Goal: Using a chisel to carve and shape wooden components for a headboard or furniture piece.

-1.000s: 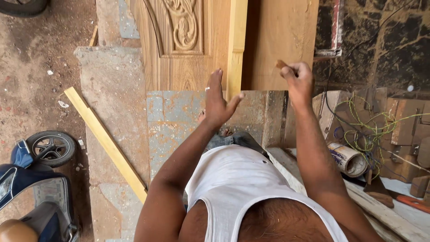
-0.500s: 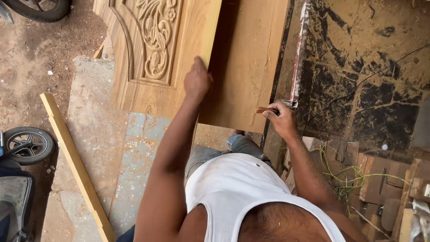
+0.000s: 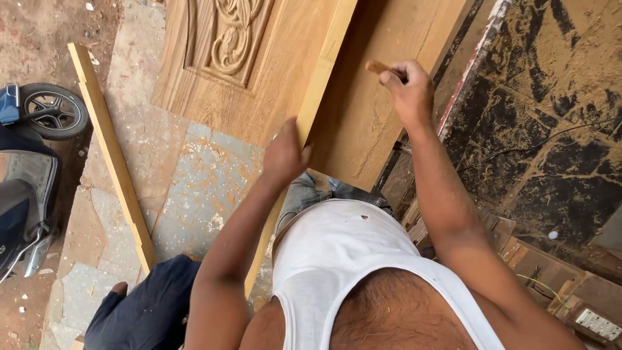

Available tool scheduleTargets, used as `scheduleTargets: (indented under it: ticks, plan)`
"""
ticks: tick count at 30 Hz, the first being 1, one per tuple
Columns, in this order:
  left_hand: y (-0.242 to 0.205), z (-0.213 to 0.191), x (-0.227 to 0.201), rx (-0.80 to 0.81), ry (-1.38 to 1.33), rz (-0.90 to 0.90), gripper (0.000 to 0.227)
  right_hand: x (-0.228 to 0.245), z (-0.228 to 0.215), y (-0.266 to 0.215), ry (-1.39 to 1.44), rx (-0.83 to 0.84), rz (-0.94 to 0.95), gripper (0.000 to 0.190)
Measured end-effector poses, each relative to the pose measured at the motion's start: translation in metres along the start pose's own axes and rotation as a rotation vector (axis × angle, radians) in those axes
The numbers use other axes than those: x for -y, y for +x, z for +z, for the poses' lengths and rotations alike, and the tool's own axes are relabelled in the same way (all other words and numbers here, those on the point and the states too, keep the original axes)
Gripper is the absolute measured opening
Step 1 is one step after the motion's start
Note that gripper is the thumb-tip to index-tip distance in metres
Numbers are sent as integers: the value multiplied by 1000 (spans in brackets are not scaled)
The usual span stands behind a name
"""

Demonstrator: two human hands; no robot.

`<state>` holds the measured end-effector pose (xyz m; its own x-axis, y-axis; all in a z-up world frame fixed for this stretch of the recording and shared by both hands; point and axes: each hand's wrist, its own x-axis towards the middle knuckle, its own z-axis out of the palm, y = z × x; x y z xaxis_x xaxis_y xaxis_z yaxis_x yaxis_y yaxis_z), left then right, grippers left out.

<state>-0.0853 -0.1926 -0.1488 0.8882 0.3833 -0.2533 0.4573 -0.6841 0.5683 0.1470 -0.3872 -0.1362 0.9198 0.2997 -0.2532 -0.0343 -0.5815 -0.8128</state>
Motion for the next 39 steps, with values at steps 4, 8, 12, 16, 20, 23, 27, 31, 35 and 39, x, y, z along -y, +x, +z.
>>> scheduleTargets:
  ticks: [4,8,12,16,20,23,27,31,35,39]
  plan:
    - [84,26,-8,-64,-103,171,83,33,52,43,-13,-45,-169,17]
    - [100,9,-24,-6,-158,106,85,59,78,42,-93,-73,-158,17]
    - [94,13,-18,17,-281,41,93,59,84,18,-173,-37,-80,18]
    - [96,0,-26,137,-342,14,89,65,94,1,-211,-102,-106,20]
    - [98,6,-23,153,-325,33,88,46,103,43,-392,-290,-265,21]
    - [97,9,-20,83,-284,112,89,39,94,91,-603,-544,-485,17]
    - [102,2,-24,144,-287,67,87,38,69,105,-269,-166,-262,18]
    - [102,7,-21,117,-280,87,90,90,80,25,-335,113,138,32]
    - [104,3,-22,147,-281,64,88,39,106,41,-428,-170,-207,23]
    - [111,1,-27,130,-254,81,88,41,97,102,-465,-414,-309,22]
